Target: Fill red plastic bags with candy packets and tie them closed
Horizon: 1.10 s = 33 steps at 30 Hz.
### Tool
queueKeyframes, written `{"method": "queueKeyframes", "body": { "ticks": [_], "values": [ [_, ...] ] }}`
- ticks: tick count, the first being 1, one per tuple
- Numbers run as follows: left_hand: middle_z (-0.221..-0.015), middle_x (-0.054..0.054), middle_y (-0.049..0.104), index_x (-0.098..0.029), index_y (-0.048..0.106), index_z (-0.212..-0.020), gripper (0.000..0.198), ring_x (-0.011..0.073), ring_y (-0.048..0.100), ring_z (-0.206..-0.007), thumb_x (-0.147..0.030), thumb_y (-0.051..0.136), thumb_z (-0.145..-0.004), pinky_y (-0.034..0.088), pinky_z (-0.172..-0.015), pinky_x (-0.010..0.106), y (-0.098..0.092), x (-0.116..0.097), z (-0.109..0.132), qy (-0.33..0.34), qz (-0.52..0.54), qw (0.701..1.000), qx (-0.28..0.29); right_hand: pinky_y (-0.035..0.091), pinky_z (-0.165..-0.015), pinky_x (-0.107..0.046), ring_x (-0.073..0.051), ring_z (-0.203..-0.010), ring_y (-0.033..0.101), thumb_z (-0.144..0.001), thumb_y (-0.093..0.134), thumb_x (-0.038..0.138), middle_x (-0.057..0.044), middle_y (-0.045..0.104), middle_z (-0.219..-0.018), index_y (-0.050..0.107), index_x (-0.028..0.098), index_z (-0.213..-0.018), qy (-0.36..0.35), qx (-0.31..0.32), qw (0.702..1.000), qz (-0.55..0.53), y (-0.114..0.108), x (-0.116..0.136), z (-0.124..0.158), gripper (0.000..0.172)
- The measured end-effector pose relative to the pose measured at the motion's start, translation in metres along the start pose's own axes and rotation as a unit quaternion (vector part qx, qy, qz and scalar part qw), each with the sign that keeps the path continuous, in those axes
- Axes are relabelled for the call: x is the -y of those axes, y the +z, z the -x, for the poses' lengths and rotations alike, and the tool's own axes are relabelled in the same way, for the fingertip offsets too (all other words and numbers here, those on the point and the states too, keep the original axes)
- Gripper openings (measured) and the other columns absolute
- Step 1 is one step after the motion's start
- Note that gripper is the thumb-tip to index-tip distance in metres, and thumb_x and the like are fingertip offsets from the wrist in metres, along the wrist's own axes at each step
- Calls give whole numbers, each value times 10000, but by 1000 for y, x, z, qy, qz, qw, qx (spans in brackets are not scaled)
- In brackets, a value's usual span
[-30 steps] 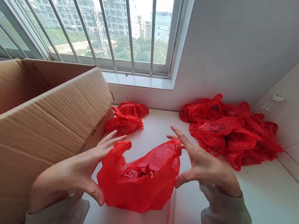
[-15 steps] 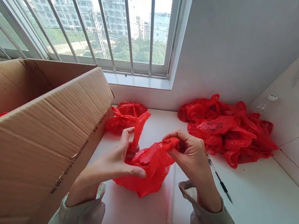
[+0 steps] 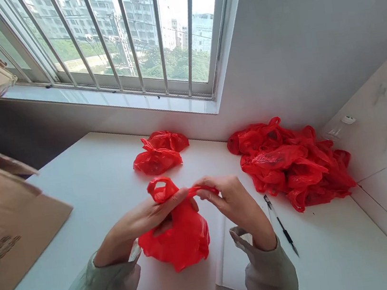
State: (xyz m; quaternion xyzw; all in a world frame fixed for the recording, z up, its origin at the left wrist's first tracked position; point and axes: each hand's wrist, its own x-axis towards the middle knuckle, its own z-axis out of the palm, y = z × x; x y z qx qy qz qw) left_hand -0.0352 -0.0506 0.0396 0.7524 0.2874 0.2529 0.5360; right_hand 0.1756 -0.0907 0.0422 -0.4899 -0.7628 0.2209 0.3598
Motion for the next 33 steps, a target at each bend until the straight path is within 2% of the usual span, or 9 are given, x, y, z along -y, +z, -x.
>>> {"method": "queueKeyframes", "body": {
  "ticks": [2, 5, 11, 14, 17, 20, 26, 30, 33],
  "values": [
    [-518, -25, 471, -207, 671, -878, 386, 113, 439, -451, -473, 398, -942, 364, -440, 222, -2, 2, -3, -60, 82, 993, 53, 444, -527, -213, -98, -536, 566, -928, 505, 378, 9, 630, -652, 688, 195, -875, 29, -25, 998, -43, -1, -3, 2, 265],
    [-613, -7, 556, -196, 656, -830, 341, 106, 458, -523, -436, 439, -941, 405, -512, 222, -5, 2, -9, -78, 187, 977, 67, 417, -496, -201, -83, -502, 538, -886, 585, 334, 23, 612, -628, 664, 188, -801, 7, -48, 996, -71, -1, 11, 9, 187],
    [-835, 12, 621, -177, 591, -827, 42, 130, 582, -780, -210, 613, -839, 467, -729, 259, -5, -3, -10, -27, 266, 955, 131, 487, -666, -233, -126, -691, 601, -892, 581, 302, 5, 696, -802, 688, 260, -971, -70, 195, 978, -28, -9, 41, 24, 140],
    [-819, 13, 615, -172, 548, -810, 102, 126, 576, -717, -183, 647, -788, 460, -670, 258, -5, -2, -6, 33, 200, 969, 145, 501, -720, -246, -146, -767, 617, -802, 696, 348, 0, 693, -849, 673, 258, -989, -51, 109, 989, -82, -12, 31, 21, 209],
    [-760, -6, 572, -176, 504, -786, 85, 103, 515, -635, -145, 583, -796, 401, -580, 228, -3, -4, -1, 83, 53, 988, 122, 505, -817, -285, -177, -954, 615, -888, 577, 364, -41, 661, -1041, 627, 253, -1091, 2, -14, 989, -144, -5, 17, 10, 237],
    [-674, -32, 498, -184, 437, -723, 144, 92, 428, -588, -54, 484, -763, 301, -524, 226, 2, -11, 3, 155, -146, 977, 32, 502, -760, -273, -162, -880, 607, -957, 430, 387, -40, 641, -991, 563, 274, -1236, 35, 34, 984, -171, 9, 9, 0, 329],
    [-794, 7, 569, -181, 467, -721, 236, 88, 405, -572, -110, 363, -920, 231, -495, 248, 12, -13, 3, 231, -390, 878, -150, 323, -487, -211, -93, -538, 349, -950, 416, 463, 41, 426, -642, 591, 201, -1163, 83, 79, 963, -245, 27, 5, -5, 380],
    [-950, 35, 574, -173, 515, -743, 256, 68, 379, -556, -152, 364, -948, 269, -484, 233, 12, -3, 2, 233, -403, 871, -156, 337, -492, -204, -88, -553, 387, -902, 527, 420, 36, 484, -660, 643, 182, -1038, 61, 118, 957, -257, 25, 4, -4, 298],
    [-977, 37, 526, -173, 514, -799, 225, 65, 386, -569, -92, 342, -919, 297, -497, 222, 4, -4, 5, 222, -385, 891, -95, 416, -588, -215, -108, -643, 509, -895, 548, 273, 10, 595, -735, 684, 194, -903, -2, 63, 990, -127, 23, 6, -4, 157]
  ]
}}
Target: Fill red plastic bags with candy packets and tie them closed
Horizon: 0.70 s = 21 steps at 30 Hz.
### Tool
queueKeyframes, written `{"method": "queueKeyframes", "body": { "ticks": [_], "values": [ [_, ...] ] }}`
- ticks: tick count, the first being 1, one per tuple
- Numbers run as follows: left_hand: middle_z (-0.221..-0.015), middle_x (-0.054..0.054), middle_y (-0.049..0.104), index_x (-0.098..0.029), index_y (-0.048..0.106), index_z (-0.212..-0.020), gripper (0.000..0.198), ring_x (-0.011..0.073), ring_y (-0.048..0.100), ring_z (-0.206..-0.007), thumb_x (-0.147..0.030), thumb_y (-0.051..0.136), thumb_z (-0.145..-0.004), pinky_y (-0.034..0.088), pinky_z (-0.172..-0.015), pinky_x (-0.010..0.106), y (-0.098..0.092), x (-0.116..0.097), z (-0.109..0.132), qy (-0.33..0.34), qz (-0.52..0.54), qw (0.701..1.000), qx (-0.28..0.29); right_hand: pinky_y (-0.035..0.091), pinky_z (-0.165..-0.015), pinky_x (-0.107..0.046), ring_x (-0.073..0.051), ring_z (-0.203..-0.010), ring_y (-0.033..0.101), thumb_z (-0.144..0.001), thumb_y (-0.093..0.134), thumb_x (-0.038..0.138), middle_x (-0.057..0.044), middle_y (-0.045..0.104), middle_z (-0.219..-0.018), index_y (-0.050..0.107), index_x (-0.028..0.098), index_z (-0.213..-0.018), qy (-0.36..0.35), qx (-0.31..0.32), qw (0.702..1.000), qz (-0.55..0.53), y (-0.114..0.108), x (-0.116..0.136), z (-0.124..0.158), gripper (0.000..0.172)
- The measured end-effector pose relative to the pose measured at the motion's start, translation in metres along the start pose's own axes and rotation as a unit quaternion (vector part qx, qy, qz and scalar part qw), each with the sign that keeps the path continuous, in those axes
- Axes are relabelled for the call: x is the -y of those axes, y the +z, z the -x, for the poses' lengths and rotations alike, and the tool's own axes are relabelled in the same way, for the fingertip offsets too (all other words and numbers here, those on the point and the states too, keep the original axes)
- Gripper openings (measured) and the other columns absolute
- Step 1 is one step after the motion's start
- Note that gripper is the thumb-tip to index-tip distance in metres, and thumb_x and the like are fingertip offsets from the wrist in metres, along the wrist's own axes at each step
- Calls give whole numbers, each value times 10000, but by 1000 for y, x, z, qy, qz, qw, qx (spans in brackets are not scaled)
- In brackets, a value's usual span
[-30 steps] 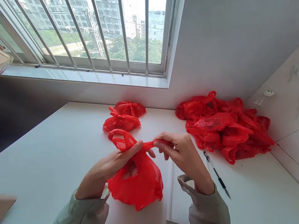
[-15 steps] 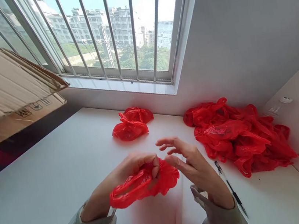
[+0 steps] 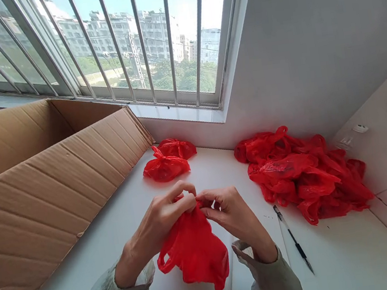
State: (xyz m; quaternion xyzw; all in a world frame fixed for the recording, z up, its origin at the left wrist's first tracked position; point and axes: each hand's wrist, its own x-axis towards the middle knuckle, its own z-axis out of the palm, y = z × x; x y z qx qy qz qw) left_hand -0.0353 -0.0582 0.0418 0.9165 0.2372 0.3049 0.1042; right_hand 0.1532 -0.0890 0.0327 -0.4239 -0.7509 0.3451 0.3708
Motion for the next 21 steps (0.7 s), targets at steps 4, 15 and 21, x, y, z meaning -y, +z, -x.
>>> {"method": "queueKeyframes", "body": {
  "ticks": [4, 15, 21],
  "values": [
    [-946, 21, 467, -185, 448, -837, 201, 87, 396, -622, -54, 307, -894, 336, -540, 217, -19, 2, 2, -11, 67, 991, 111, 458, -750, -243, -133, -835, 590, -944, 464, 224, -33, 651, -952, 679, 229, -940, -71, -33, 985, 151, 2, 4, -1, 215],
    [-831, 9, 432, -206, 317, -774, 225, 150, 378, -714, -258, 276, -989, 323, -668, 294, 1, 34, 41, -89, 60, 994, -34, 355, -653, -234, -115, -705, 502, -947, 448, 190, -2, 594, -796, 578, 201, -789, -48, -35, 981, 187, 4, -6, -5, 205],
    [-674, -14, 424, -193, 305, -698, 306, 148, 337, -635, -257, 274, -996, 254, -614, 289, -6, 48, 59, -104, -12, 994, 13, 290, -587, -223, -90, -587, 420, -914, 435, 168, 39, 493, -639, 488, 186, -632, 11, -28, 983, 183, -1, -28, -8, 288]
  ]
}}
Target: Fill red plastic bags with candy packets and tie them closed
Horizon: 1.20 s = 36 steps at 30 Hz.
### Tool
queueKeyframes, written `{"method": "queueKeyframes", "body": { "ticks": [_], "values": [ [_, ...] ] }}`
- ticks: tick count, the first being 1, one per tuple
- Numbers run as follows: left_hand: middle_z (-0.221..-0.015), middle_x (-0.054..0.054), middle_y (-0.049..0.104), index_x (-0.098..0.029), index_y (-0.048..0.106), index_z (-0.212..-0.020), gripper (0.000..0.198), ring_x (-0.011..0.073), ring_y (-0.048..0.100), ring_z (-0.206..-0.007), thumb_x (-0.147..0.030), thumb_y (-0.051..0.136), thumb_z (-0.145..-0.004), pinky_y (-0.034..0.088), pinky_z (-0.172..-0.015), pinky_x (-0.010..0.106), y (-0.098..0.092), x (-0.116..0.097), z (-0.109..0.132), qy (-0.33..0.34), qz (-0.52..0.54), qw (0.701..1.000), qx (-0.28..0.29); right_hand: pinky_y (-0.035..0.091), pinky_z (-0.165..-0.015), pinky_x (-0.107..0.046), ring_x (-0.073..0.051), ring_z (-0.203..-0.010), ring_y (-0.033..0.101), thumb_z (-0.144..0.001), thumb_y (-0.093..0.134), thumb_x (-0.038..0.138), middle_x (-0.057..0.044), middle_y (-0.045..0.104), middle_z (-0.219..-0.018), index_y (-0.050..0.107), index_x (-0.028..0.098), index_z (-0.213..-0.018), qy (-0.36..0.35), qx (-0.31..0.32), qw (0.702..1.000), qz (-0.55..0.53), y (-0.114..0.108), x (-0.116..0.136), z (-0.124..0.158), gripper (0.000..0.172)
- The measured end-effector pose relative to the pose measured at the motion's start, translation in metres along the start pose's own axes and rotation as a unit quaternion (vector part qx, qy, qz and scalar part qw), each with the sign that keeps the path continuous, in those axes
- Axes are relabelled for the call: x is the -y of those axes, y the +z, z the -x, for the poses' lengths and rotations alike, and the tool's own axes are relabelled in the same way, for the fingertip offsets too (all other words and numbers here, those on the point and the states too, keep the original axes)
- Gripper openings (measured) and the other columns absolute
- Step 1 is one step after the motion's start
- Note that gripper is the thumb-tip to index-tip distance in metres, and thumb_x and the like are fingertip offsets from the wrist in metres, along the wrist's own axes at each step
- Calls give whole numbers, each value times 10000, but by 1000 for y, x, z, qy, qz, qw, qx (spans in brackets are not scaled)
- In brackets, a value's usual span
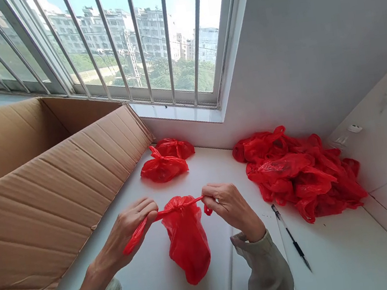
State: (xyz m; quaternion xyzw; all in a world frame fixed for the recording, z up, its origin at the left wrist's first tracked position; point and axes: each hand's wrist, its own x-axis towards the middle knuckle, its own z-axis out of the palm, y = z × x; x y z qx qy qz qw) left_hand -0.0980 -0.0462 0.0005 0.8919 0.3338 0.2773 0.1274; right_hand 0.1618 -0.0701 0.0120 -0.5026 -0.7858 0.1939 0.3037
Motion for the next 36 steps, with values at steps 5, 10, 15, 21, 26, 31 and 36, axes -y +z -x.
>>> {"method": "queueKeyframes", "body": {
  "ticks": [5, 10, 15, 21, 26, 31, 36],
  "values": [
    [-613, -12, 421, -190, 303, -647, 364, 155, 358, -630, -312, 250, -986, 259, -606, 280, -12, 16, 20, -24, 22, 999, 29, 296, -579, -224, -94, -574, 451, -914, 436, 222, 35, 524, -636, 497, 192, -637, 43, 26, 998, 29, -3, -31, 1, 285],
    [-639, -10, 473, -188, 371, -612, 426, 143, 399, -615, -385, 257, -971, 299, -601, 265, -10, 38, 44, -126, 104, 981, 106, 290, -566, -231, -102, -565, 428, -887, 470, 264, 39, 482, -593, 479, 192, -604, 80, 61, 995, -23, 5, -67, 0, 292],
    [-770, 9, 512, -182, 386, -589, 475, 137, 446, -675, -459, 290, -963, 347, -627, 247, -3, 27, 39, -197, 203, 951, 122, 338, -616, -249, -121, -639, 485, -834, 496, 238, 5, 574, -701, 481, 187, -575, 96, 29, 987, -126, 13, -64, -4, 264],
    [-743, 58, 566, -188, 498, -534, 564, 215, 530, -875, -524, 314, -948, 383, -863, 317, 13, 4, 15, -153, 396, 904, 54, 412, -733, -304, -168, -778, 545, -804, 484, 276, -44, 631, -816, 458, 198, -644, 46, -19, 809, -585, 45, -16, -17, 179],
    [-514, 30, 452, -209, 410, -469, 582, 235, 531, -854, -573, 345, -918, 397, -850, 343, 35, -2, 8, -162, 534, 830, 2, 265, -471, -208, -68, -441, 218, -765, 536, 262, 79, 310, -495, 343, 198, -590, 89, -18, 674, -733, 71, -5, -28, 269],
    [-554, 7, 408, -207, 322, -479, 554, 173, 472, -702, -531, 366, -926, 413, -745, 304, 46, -4, 16, -215, 556, 800, -60, 146, -403, -192, -52, -414, 78, -684, 577, 261, 111, 179, -450, 240, 205, -575, 179, -15, 646, -742, 79, -28, -29, 358],
    [-587, 9, 471, -194, 384, -518, 521, 148, 471, -629, -475, 339, -954, 435, -747, 316, 38, -2, 28, -160, 441, 883, -8, 97, -384, -183, -39, -413, 51, -652, 593, 283, 125, 170, -440, 226, 213, -570, 217, -9, 656, -723, 97, -38, -30, 383]
  ]
}}
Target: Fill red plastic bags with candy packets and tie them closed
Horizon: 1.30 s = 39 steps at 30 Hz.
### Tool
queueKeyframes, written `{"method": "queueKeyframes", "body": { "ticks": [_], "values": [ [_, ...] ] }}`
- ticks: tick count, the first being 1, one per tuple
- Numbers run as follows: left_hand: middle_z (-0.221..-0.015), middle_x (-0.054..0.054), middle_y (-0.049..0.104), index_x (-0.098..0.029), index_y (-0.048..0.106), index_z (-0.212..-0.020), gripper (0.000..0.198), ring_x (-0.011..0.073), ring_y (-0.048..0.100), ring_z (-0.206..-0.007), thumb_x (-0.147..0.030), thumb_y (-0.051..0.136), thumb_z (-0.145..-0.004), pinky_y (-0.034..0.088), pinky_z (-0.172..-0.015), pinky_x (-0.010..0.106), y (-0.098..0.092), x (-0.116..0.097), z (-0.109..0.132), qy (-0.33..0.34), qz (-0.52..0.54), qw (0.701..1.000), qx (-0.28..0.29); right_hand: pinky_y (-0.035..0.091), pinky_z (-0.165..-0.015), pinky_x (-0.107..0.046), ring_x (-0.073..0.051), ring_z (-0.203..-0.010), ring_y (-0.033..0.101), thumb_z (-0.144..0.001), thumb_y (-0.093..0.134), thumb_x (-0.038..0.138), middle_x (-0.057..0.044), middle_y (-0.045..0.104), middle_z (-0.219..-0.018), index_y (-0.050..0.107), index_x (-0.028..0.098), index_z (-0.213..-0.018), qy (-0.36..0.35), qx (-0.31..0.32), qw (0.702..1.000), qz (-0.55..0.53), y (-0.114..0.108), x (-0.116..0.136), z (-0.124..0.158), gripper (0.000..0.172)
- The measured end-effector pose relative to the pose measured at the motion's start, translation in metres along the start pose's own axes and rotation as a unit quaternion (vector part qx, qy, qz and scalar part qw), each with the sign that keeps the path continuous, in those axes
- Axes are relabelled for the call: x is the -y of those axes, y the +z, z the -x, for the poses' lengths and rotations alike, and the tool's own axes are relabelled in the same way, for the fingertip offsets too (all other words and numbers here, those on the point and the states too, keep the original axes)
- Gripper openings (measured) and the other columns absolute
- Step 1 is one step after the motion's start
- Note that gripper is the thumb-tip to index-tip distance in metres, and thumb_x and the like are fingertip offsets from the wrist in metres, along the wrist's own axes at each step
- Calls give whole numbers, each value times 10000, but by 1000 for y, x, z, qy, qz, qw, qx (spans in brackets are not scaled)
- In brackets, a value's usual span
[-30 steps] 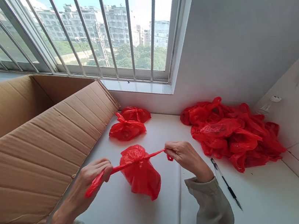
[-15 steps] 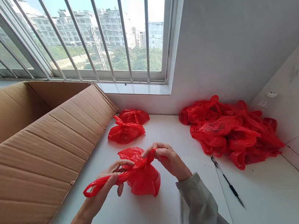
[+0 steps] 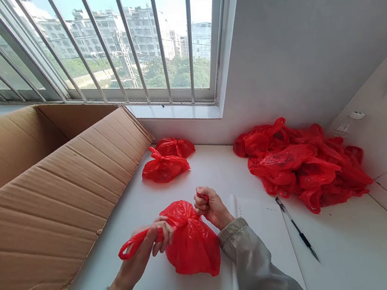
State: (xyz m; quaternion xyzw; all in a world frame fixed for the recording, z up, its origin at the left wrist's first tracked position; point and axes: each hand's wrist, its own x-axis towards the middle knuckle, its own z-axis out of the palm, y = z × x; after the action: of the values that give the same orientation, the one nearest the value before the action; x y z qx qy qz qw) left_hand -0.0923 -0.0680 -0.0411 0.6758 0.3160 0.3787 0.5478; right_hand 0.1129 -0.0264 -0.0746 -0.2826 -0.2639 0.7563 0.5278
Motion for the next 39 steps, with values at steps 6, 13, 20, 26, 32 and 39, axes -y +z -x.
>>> {"method": "queueKeyframes", "body": {
  "ticks": [6, 13, 20, 26, 32, 39],
  "values": [
    [-567, 46, 540, -215, 420, -509, 567, 180, 518, -600, -541, 259, -944, 490, -718, 365, 13, -6, -6, 21, -33, 996, 79, 37, -371, -184, -36, -427, 58, -631, 594, 293, 120, 235, -451, 273, 216, -567, 5, -33, 998, 48, 7, -21, -6, 337],
    [-591, 47, 582, -219, 574, -607, 535, 201, 570, -640, -479, 269, -962, 461, -687, 338, 30, -12, -15, 2, -43, 988, 150, 21, -376, -184, -35, -430, 55, -619, 571, 296, 120, 211, -442, 256, 217, -551, -8, -52, 997, 61, -2, -19, -9, 332],
    [-557, -20, 362, -203, 304, -580, 470, 134, 334, -559, -458, 245, -970, 336, -622, 293, 29, -13, -8, -61, -124, 985, 107, 80, -380, -176, -37, -418, 60, -656, 546, 305, 130, 167, -447, 233, 222, -570, -42, -29, 996, 77, -6, -10, -5, 334],
    [-641, -30, 366, -209, 347, -667, 346, 133, 338, -602, -428, 396, -931, 322, -583, 273, 32, -11, -17, -86, -117, 989, 13, 266, -428, -211, -52, -408, 267, -717, 511, 287, 74, 390, -478, 377, 198, -549, -79, 1, 981, 175, 4, 8, 10, 232],
    [-765, -30, 481, -220, 399, -813, 187, 138, 446, -659, -323, 552, -844, 395, -609, 259, 44, 2, -18, -66, -171, 980, -80, 342, -585, -236, -105, -669, 476, -678, 598, 80, -2, 561, -716, 494, 158, -520, -160, 67, 873, 455, 46, 53, 56, 205],
    [-828, 8, 554, -210, 471, -817, 139, 166, 519, -737, -279, 410, -922, 457, -678, 297, 52, 7, -10, 17, -138, 989, -55, 388, -594, -234, -110, -677, 489, -813, 617, 207, 3, 565, -750, 557, 182, -660, -193, 132, 811, 536, 80, 36, 70, 166]
  ]
}}
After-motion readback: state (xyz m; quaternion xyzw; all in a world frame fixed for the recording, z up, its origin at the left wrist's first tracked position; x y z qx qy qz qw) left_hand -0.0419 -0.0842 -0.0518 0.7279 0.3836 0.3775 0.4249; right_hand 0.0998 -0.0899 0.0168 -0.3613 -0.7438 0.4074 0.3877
